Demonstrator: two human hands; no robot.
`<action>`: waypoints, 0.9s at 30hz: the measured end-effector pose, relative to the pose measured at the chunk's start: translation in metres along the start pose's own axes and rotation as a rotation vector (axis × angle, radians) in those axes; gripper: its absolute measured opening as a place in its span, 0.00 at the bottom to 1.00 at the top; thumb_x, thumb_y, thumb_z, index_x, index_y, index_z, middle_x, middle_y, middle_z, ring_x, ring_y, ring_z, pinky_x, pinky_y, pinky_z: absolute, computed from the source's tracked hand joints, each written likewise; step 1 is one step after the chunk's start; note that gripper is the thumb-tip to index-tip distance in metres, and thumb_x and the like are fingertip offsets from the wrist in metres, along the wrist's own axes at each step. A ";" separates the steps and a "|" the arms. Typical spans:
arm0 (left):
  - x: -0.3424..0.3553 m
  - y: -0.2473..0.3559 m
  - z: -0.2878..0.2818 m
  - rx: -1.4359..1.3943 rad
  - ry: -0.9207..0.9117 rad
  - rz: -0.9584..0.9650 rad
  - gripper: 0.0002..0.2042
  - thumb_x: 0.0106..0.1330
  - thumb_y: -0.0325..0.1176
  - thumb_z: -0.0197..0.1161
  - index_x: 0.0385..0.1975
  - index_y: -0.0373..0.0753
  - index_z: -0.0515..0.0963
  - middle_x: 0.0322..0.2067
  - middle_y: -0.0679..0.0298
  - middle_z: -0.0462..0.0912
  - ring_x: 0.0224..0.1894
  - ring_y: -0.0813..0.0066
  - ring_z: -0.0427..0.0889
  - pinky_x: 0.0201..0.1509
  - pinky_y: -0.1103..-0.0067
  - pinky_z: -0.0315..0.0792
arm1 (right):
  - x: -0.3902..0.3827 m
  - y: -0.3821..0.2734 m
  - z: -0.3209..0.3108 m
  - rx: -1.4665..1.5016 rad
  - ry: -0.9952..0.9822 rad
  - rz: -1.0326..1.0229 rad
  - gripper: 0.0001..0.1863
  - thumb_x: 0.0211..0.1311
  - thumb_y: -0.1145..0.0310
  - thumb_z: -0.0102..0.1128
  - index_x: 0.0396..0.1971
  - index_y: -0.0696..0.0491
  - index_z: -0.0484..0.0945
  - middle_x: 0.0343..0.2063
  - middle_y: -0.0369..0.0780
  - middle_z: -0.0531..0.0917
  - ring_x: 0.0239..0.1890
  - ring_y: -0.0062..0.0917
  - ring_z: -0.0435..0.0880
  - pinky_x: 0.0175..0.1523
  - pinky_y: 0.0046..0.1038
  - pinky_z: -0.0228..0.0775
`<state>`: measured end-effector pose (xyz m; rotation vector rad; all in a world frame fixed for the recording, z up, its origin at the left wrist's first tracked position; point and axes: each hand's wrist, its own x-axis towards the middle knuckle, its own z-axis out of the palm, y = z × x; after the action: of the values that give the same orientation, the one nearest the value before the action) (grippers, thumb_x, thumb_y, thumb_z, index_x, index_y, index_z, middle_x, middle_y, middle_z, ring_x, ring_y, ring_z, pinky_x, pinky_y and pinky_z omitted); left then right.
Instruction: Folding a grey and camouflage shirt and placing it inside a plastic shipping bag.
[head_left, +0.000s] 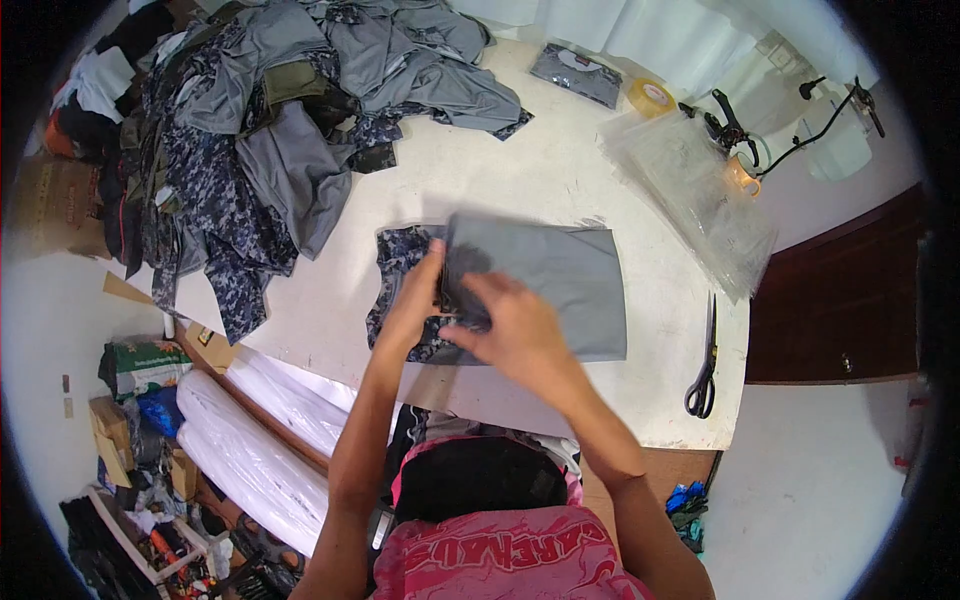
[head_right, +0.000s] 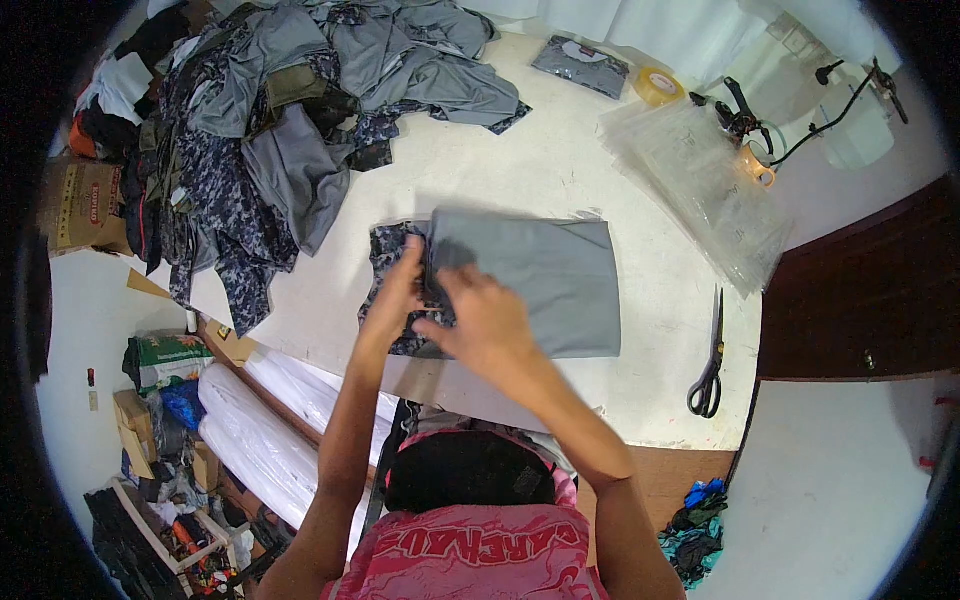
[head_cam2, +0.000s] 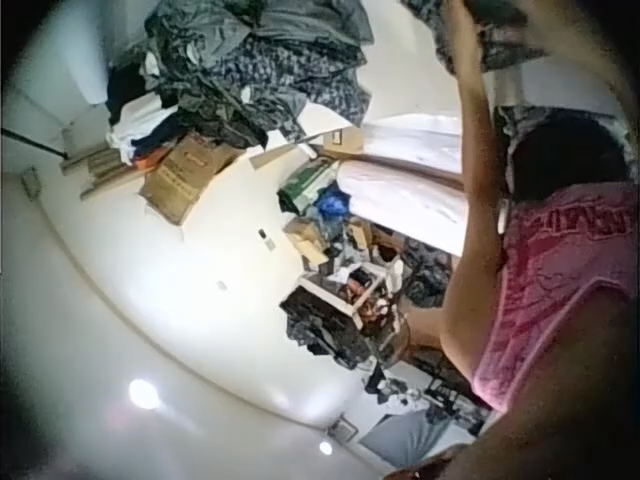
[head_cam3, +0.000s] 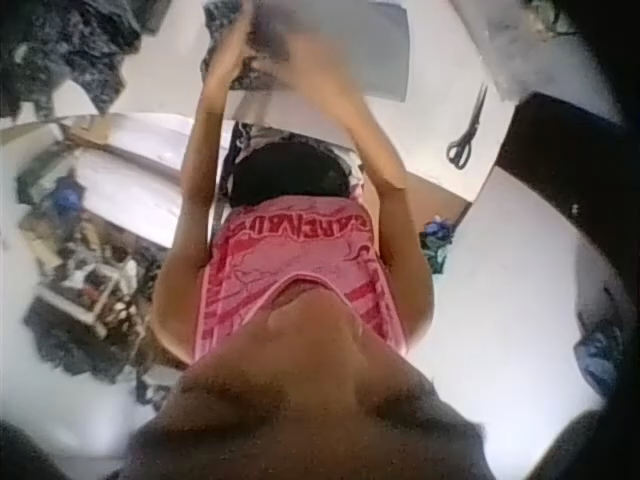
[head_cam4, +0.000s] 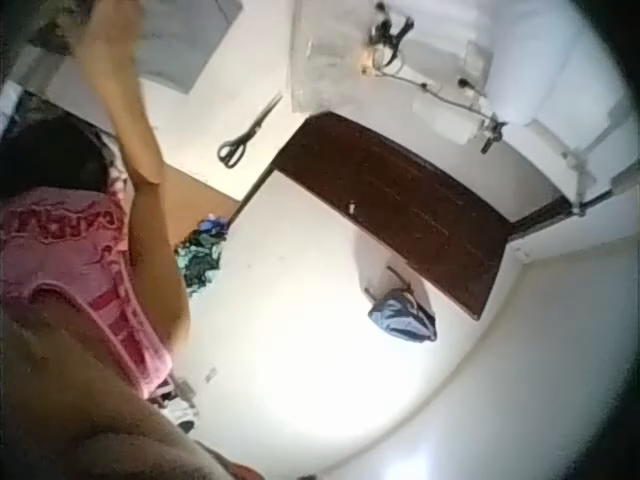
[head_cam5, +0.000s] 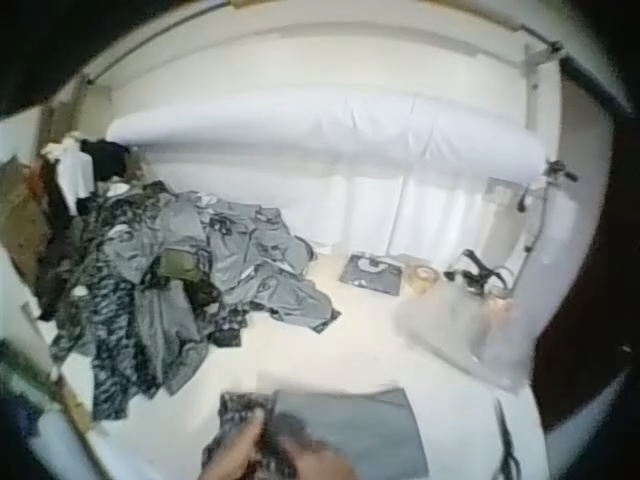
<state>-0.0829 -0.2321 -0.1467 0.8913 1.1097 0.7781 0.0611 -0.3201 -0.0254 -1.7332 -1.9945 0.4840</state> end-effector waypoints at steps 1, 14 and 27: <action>0.014 -0.020 -0.003 0.260 0.154 -0.048 0.28 0.68 0.48 0.63 0.55 0.26 0.74 0.39 0.55 0.85 0.40 0.73 0.82 0.40 0.80 0.73 | -0.009 0.005 0.014 0.007 -0.003 -0.011 0.29 0.54 0.53 0.70 0.49 0.58 0.78 0.44 0.49 0.82 0.44 0.46 0.83 0.50 0.42 0.75; 0.008 -0.041 -0.088 0.175 0.174 0.200 0.19 0.64 0.27 0.65 0.52 0.23 0.74 0.39 0.59 0.83 0.39 0.77 0.79 0.44 0.81 0.73 | -0.064 0.169 -0.003 -0.033 0.391 0.553 0.24 0.57 0.58 0.71 0.45 0.62 0.81 0.40 0.49 0.85 0.38 0.36 0.85 0.45 0.33 0.77; -0.024 -0.023 -0.062 0.493 0.478 0.392 0.16 0.61 0.23 0.62 0.50 0.28 0.79 0.31 0.57 0.85 0.31 0.76 0.82 0.40 0.80 0.76 | -0.040 0.196 0.018 0.194 0.317 0.574 0.16 0.59 0.64 0.70 0.31 0.63 0.80 0.22 0.40 0.82 0.23 0.20 0.77 0.31 0.25 0.69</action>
<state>-0.1474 -0.2508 -0.1695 1.4110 1.6140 1.0987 0.2184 -0.3296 -0.1505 -2.0909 -1.1809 0.5212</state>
